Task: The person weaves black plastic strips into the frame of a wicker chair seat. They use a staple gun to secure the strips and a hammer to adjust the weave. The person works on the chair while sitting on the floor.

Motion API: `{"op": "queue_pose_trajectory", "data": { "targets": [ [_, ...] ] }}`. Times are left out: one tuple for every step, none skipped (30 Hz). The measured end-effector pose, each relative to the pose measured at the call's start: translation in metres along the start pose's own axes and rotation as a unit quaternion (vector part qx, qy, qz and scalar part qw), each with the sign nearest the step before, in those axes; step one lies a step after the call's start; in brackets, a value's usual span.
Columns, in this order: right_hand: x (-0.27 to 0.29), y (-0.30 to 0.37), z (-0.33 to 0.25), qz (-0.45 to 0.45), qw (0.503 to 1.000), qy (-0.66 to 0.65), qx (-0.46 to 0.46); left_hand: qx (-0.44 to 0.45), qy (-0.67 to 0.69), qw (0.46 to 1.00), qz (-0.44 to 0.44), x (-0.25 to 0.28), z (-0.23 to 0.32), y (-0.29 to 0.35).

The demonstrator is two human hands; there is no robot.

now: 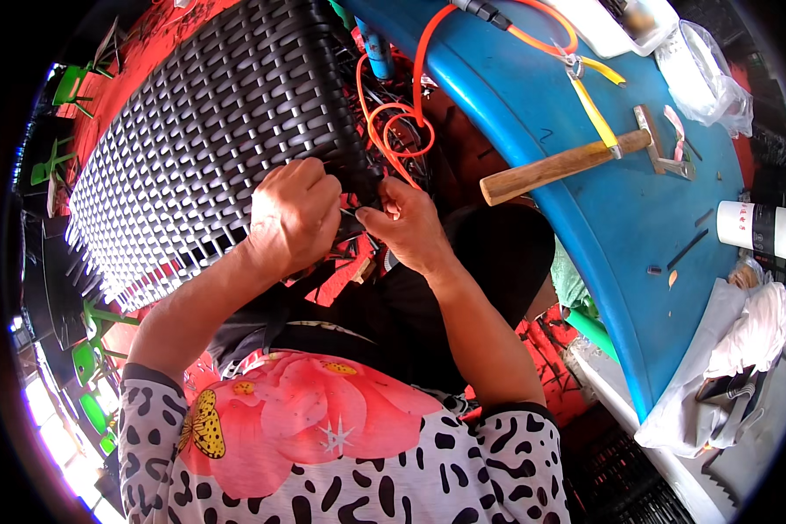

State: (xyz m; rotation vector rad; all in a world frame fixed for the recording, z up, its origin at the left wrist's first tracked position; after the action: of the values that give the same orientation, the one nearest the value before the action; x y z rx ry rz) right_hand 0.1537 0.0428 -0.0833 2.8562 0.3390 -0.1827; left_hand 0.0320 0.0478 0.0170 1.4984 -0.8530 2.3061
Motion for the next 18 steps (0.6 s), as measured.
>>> {"op": "queue_pose_trajectory", "data": {
  "targets": [
    [-0.001,0.000,-0.001,0.002,1.000,-0.004,0.001,0.007,-0.002,1.000,-0.007,0.000,0.000,-0.001],
    [-0.001,-0.001,-0.001,0.003,1.000,-0.008,0.002,0.015,-0.004,1.000,-0.013,0.000,-0.001,-0.002],
    [0.001,-0.001,0.000,0.002,1.000,0.001,0.003,0.016,0.000,1.000,-0.014,-0.001,0.000,-0.003],
    [0.005,-0.002,0.003,0.000,1.000,0.010,0.004,0.017,0.004,1.000,-0.015,-0.001,0.001,-0.004],
    [0.007,-0.002,0.005,-0.001,1.000,0.018,0.006,0.019,0.008,1.000,-0.016,-0.001,0.002,-0.005],
    [0.006,-0.002,-0.001,0.011,1.000,-0.008,0.021,0.017,0.008,1.000,-0.013,-0.001,0.002,-0.005],
    [0.004,-0.001,-0.010,0.024,0.998,-0.034,0.036,0.016,0.007,1.000,-0.010,-0.001,0.002,-0.006],
    [0.003,0.000,-0.017,0.036,0.996,-0.060,0.052,0.014,0.007,1.000,-0.007,-0.001,0.002,-0.006],
    [0.001,0.000,-0.020,0.036,0.995,-0.085,0.049,0.016,0.008,1.000,-0.006,-0.001,0.001,-0.006],
    [0.000,0.001,-0.021,0.035,0.992,-0.109,0.046,0.018,0.009,1.000,-0.005,-0.001,0.001,-0.005],
    [-0.001,0.001,-0.022,0.035,0.990,-0.133,0.043,0.020,0.010,1.000,-0.003,-0.001,0.000,-0.005],
    [0.002,-0.001,-0.021,0.038,0.990,-0.124,0.057,0.020,0.011,1.000,-0.001,0.000,0.000,-0.005],
    [0.007,-0.005,-0.017,0.042,0.990,-0.115,0.070,0.019,0.011,1.000,0.001,0.000,0.000,-0.005],
    [0.009,-0.008,-0.016,0.045,0.990,-0.106,0.084,0.019,0.012,1.000,0.003,0.001,0.000,-0.005],
    [0.008,-0.010,-0.017,0.044,0.989,-0.108,0.086,0.018,0.013,1.000,0.008,0.001,-0.002,-0.004],
    [0.006,-0.010,-0.019,0.043,0.989,-0.111,0.088,0.018,0.013,1.000,0.012,0.000,-0.003,-0.002],
    [0.004,-0.012,-0.020,0.042,0.989,-0.113,0.089,0.018,0.014,1.000,0.017,0.000,-0.004,-0.002],
    [0.004,-0.014,-0.018,0.050,0.989,-0.107,0.086,0.017,0.016,1.000,0.020,0.001,-0.004,-0.001]
  ]
}}
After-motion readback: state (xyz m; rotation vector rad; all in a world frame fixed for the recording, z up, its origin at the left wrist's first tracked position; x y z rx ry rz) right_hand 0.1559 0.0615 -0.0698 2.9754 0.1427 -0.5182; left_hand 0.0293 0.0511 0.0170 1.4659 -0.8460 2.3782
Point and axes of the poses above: each hand's wrist, its own y-axis away from the middle knuckle, its own x-axis out of the back of the hand, z = x × y, the point moved 6 cm from there along -y, towards the middle knuckle, and after that the axes turned 3 degrees about z, right-handed, at the moved point
